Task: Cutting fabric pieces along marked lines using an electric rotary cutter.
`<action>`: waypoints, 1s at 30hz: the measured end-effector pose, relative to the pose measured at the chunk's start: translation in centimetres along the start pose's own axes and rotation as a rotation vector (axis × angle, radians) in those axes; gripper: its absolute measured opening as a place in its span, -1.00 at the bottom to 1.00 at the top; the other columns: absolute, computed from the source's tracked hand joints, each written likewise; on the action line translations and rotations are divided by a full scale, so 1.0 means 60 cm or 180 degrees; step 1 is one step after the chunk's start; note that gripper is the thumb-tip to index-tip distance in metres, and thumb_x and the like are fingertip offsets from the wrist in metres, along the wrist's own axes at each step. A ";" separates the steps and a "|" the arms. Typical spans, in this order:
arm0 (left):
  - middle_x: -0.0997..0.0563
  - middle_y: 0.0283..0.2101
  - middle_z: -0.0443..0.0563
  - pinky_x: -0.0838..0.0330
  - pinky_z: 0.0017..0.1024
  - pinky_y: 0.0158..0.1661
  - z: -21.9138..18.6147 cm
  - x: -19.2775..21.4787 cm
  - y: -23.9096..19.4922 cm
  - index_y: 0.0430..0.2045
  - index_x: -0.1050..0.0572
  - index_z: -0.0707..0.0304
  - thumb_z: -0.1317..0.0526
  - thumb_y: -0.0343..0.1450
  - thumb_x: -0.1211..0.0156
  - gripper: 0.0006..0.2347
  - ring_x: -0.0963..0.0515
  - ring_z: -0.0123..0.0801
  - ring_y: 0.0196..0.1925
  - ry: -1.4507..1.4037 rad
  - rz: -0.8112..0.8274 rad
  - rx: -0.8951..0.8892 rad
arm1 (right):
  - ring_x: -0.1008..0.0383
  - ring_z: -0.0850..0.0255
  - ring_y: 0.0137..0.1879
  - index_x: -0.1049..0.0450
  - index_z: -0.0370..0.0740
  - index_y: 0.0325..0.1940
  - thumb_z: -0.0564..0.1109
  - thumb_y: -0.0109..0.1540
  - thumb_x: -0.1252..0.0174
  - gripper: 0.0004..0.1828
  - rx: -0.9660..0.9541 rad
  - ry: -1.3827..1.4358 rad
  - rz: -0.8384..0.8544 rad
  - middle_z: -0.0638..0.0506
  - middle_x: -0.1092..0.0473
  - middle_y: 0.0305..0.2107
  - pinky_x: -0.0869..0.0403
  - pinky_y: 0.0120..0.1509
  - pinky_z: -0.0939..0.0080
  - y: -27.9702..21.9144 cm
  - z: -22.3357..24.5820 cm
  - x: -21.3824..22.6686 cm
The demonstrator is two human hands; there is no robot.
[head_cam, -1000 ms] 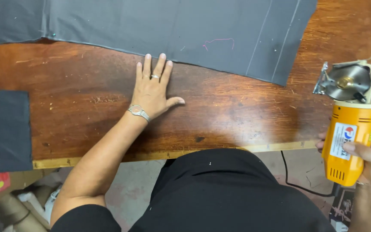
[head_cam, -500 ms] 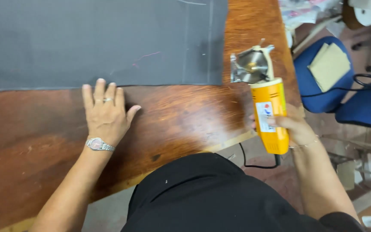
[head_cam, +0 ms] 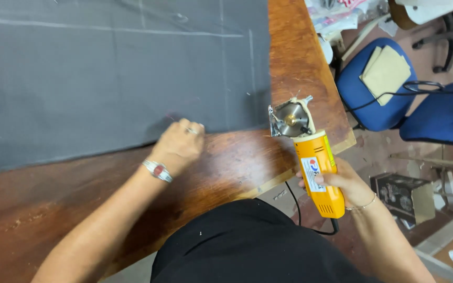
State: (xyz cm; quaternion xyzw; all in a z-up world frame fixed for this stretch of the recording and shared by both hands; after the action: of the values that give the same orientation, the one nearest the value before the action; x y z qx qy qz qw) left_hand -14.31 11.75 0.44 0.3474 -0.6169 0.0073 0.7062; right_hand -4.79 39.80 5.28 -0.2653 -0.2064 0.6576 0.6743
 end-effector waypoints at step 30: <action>0.01 0.55 0.15 0.51 0.00 0.43 -0.023 -0.193 0.350 0.46 -0.05 0.23 -0.07 0.53 -0.02 -0.37 0.17 -0.11 0.57 -0.1819 0.1881 0.0650 | -0.65 -0.13 -0.23 -0.44 -0.35 0.08 -0.32 -0.09 -0.34 -0.37 -0.1091 -0.0061 -0.1155 -0.29 -0.58 -0.17 -0.63 -0.09 -0.07 -0.190 -0.159 0.110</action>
State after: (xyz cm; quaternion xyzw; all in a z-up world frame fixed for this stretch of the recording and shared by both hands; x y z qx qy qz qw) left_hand -25.13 33.21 0.41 0.2119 -0.8571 0.1738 0.4363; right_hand 10.38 45.63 4.60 -0.3280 -0.3655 0.4836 0.7245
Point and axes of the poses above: each hand's wrist, its own y-axis towards the middle knuckle, its own x-axis out of the back of the hand, z = x × y, the point moved 10 cm from there along y, towards the middle knuckle
